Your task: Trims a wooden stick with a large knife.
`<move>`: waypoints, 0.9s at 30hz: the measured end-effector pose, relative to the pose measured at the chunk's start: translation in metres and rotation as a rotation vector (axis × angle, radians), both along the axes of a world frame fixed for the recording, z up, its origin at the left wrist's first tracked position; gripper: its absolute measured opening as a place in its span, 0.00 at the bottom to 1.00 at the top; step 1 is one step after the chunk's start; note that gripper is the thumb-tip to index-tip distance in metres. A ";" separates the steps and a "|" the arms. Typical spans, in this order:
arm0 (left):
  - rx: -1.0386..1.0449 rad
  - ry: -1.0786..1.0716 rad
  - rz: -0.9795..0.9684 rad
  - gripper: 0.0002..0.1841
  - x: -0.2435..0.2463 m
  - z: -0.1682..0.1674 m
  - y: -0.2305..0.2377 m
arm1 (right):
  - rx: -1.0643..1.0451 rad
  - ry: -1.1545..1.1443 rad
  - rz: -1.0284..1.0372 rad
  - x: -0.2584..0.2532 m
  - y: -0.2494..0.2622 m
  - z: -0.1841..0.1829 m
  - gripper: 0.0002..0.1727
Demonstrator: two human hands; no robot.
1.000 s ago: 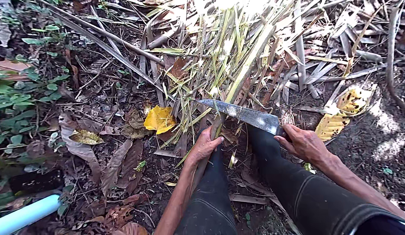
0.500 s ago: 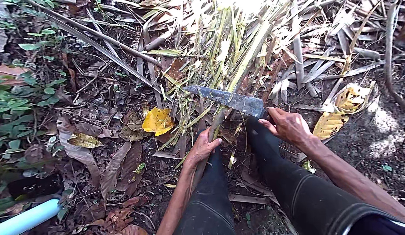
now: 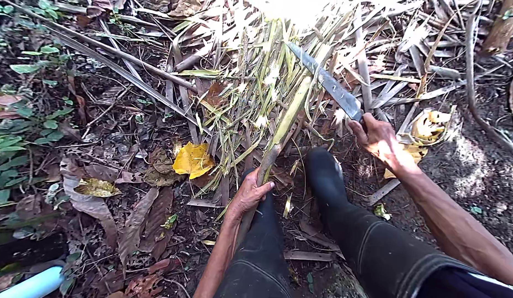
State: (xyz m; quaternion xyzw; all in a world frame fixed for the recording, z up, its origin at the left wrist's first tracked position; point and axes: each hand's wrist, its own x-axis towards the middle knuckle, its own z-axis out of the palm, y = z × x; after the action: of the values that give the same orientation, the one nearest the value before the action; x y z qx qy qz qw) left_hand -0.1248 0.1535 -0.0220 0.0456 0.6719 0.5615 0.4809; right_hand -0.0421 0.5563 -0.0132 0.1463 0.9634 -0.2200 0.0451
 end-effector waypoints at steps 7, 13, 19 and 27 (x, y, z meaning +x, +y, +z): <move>-0.025 0.020 -0.014 0.20 0.001 0.001 0.002 | 0.079 -0.178 -0.138 -0.025 0.026 0.006 0.40; -0.003 0.012 -0.014 0.20 0.000 0.000 -0.001 | 0.073 -0.001 0.063 -0.001 0.002 0.016 0.36; -0.040 0.046 -0.021 0.20 0.002 0.001 -0.002 | 0.027 -0.216 -0.394 -0.035 0.044 0.012 0.41; -0.700 0.738 -0.218 0.28 0.014 0.034 0.006 | 0.049 -0.009 -0.006 0.028 -0.008 0.061 0.31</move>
State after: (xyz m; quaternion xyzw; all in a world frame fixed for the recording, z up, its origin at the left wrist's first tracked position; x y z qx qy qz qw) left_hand -0.1104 0.1595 0.0122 0.1466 0.9355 0.1967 0.2542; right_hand -0.0139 0.5485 0.0483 0.1511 0.9679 -0.1958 0.0452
